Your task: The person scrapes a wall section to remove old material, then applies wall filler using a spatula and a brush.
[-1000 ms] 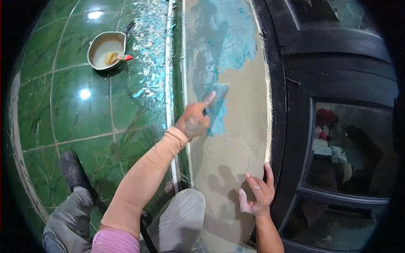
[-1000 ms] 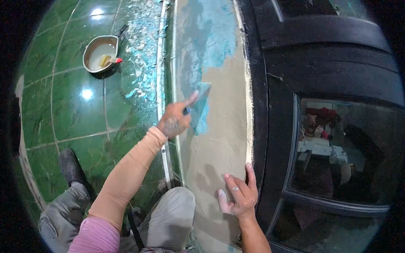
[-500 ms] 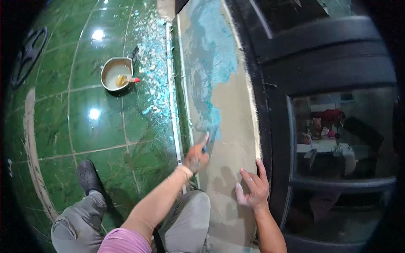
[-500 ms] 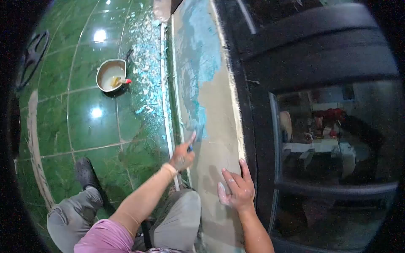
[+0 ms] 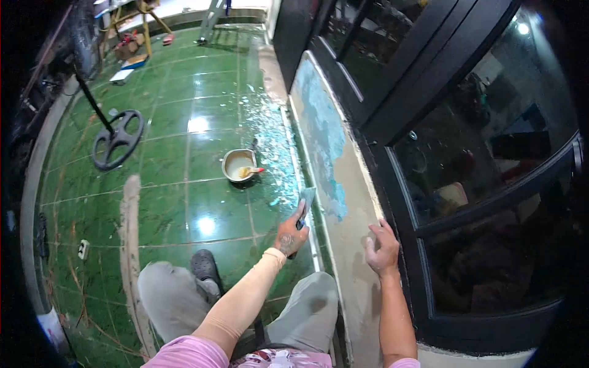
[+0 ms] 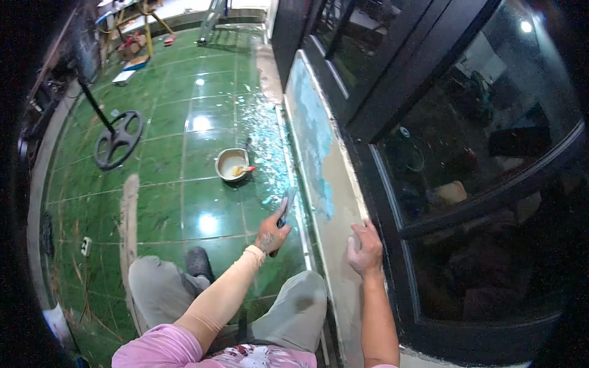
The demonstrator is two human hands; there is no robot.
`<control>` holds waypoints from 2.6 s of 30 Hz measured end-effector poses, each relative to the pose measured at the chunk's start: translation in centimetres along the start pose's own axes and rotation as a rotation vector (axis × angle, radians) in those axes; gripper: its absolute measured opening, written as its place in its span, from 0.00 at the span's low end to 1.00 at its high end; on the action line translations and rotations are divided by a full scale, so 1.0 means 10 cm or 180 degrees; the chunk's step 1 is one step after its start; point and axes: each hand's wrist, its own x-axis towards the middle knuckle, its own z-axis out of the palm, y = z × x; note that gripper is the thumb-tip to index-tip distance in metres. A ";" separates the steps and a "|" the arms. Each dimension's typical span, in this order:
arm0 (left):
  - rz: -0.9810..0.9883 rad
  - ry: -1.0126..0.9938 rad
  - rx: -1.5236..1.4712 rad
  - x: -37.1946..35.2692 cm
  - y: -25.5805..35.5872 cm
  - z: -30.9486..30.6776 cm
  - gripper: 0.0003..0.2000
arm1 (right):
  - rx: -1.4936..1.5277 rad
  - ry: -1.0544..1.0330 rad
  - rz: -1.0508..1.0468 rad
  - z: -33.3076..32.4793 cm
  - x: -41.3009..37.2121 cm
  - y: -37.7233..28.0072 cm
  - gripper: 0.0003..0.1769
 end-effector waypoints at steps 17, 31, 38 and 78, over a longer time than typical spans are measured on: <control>-0.0812 -0.1118 0.3152 1.91 -1.20 -2.41 0.27 | 0.1227 0.0087 0.0441 2.33 0.56 -0.66 0.24; -0.0138 -0.0180 0.1505 2.21 -2.93 -2.37 0.27 | 0.3724 -0.0520 0.3091 5.65 2.01 -0.70 0.13; -0.0056 -0.0573 0.1753 2.67 -3.12 -2.51 0.14 | 0.2237 0.0098 0.1718 4.98 2.15 -1.08 0.06; -0.0015 -0.1400 0.1532 3.02 -2.72 -2.59 0.16 | 0.1293 -0.0289 0.0978 5.63 2.10 -1.28 0.06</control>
